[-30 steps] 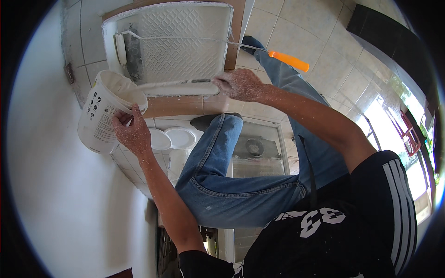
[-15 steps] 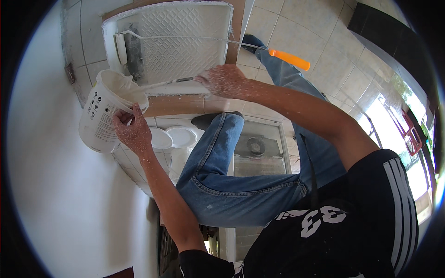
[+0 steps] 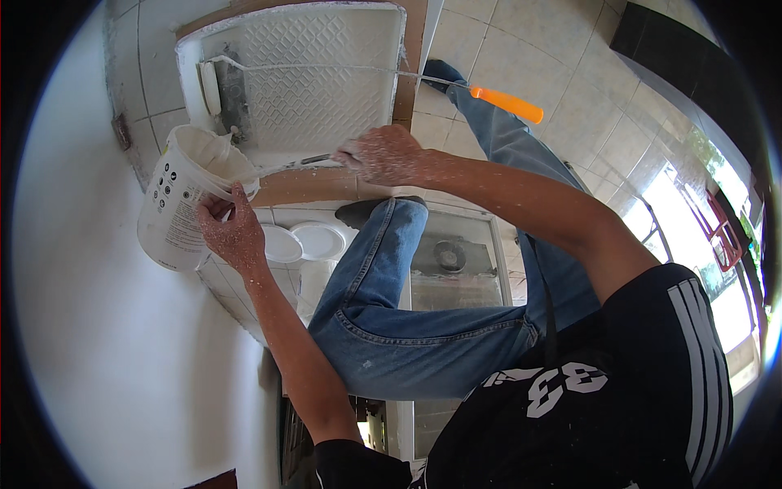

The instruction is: Preparing paint by mixing and pouring into a tray.

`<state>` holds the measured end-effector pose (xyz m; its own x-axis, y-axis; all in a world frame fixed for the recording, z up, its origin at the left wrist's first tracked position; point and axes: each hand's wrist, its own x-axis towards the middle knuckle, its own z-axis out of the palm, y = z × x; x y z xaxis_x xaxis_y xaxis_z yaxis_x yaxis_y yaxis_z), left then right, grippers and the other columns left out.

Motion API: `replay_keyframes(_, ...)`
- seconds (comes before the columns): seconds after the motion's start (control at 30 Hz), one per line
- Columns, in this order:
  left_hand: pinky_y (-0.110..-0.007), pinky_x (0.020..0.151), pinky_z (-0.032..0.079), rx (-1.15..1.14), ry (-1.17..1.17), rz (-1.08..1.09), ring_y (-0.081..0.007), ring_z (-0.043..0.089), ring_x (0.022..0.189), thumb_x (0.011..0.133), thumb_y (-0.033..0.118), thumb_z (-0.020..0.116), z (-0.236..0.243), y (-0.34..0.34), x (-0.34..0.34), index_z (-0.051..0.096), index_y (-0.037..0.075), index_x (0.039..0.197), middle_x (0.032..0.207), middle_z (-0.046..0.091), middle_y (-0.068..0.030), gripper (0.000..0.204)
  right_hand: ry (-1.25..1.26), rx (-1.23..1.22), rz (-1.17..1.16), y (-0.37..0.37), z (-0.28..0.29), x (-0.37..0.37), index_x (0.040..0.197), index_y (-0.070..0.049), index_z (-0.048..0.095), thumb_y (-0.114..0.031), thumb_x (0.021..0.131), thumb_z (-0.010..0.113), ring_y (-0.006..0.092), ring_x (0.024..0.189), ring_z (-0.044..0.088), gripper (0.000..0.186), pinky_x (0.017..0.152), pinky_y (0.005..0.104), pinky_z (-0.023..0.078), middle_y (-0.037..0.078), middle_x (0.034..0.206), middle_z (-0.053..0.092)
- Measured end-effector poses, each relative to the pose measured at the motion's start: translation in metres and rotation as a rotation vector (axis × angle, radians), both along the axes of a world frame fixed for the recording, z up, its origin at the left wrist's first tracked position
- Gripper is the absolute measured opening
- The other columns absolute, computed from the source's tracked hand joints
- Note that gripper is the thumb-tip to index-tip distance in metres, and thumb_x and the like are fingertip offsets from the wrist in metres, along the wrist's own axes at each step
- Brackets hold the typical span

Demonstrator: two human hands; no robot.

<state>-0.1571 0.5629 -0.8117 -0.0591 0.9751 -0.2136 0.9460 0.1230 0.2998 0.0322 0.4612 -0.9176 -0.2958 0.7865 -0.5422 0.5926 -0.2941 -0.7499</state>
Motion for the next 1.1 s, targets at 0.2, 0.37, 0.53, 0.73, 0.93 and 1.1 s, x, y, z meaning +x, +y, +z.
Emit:
replay_keyframes(0.2, -0.031, 0.066, 0.053, -0.009, -0.007, 0.025, -0.0179, 0.060, 0.074, 0.077, 0.018, 0.072, 0.002, 0.002, 0.001, 0.054, -0.003, 0.089, 0.083, 0.060, -0.0116, 0.030, -0.035, -0.014, 0.006, 0.021, -0.001, 0.001, 0.100, -0.014, 0.066, -0.045, 0.094, 0.038, 0.0243, 0.064, 0.064, 0.043, 0.055, 0.0404, 0.052, 0.011, 0.070, 0.064)
replay_keyframes(0.37, -0.030, 0.066, 0.053, 0.014, 0.020, 0.006, -0.0174, 0.060, 0.074, 0.077, 0.018, 0.072, 0.004, 0.001, 0.000, 0.054, -0.003, 0.089, 0.082, 0.060, -0.0113, 0.030, -0.137, -0.136, 0.019, 0.021, 0.006, 0.033, 0.102, -0.014, 0.067, -0.049, 0.093, 0.036, 0.0252, 0.066, 0.064, 0.047, 0.057, 0.0401, 0.052, 0.013, 0.072, 0.064)
replay_keyframes(0.53, -0.030, 0.065, 0.053, 0.010, 0.028, 0.002, -0.0170, 0.060, 0.074, 0.076, 0.018, 0.072, 0.002, 0.000, 0.000, 0.055, -0.003, 0.089, 0.081, 0.060, -0.0110, 0.030, -0.112, -0.159, -0.094, -0.004, -0.002, 0.062, 0.108, -0.015, 0.064, -0.044, 0.094, 0.037, 0.0254, 0.073, 0.065, 0.042, 0.067, 0.0408, 0.053, 0.012, 0.076, 0.065)
replay_keyframes(0.73, -0.030, 0.064, 0.053, 0.005, 0.010, 0.009, -0.0168, 0.060, 0.074, 0.077, 0.017, 0.072, 0.001, 0.000, -0.003, 0.055, -0.003, 0.088, 0.082, 0.060, -0.0111, 0.029, -0.111, -0.182, -0.020, -0.007, 0.014, 0.050, 0.099, -0.013, 0.066, -0.043, 0.092, 0.039, 0.0256, 0.068, 0.065, 0.041, 0.061, 0.0397, 0.053, 0.013, 0.073, 0.065)
replay_keyframes(0.93, -0.030, 0.065, 0.053, -0.006, 0.018, 0.010, -0.0169, 0.059, 0.074, 0.077, 0.017, 0.071, -0.001, 0.001, 0.005, 0.055, -0.003, 0.089, 0.083, 0.060, -0.0109, 0.028, -0.040, 0.001, 0.026, 0.012, 0.009, 0.006, 0.097, -0.015, 0.068, -0.044, 0.093, 0.042, 0.0197, 0.054, 0.062, 0.039, 0.050, 0.0363, 0.051, 0.007, 0.063, 0.063)
replay_keyframes(1.1, -0.030, 0.065, 0.053, -0.003, 0.030, 0.023, -0.0169, 0.059, 0.074, 0.078, 0.017, 0.071, 0.001, 0.001, 0.000, 0.055, -0.003, 0.089, 0.084, 0.059, -0.0108, 0.028, -0.086, -0.062, 0.058, 0.028, 0.008, 0.006, 0.096, -0.013, 0.067, -0.045, 0.094, 0.035, 0.0239, 0.064, 0.064, 0.045, 0.059, 0.0393, 0.053, 0.010, 0.069, 0.063)
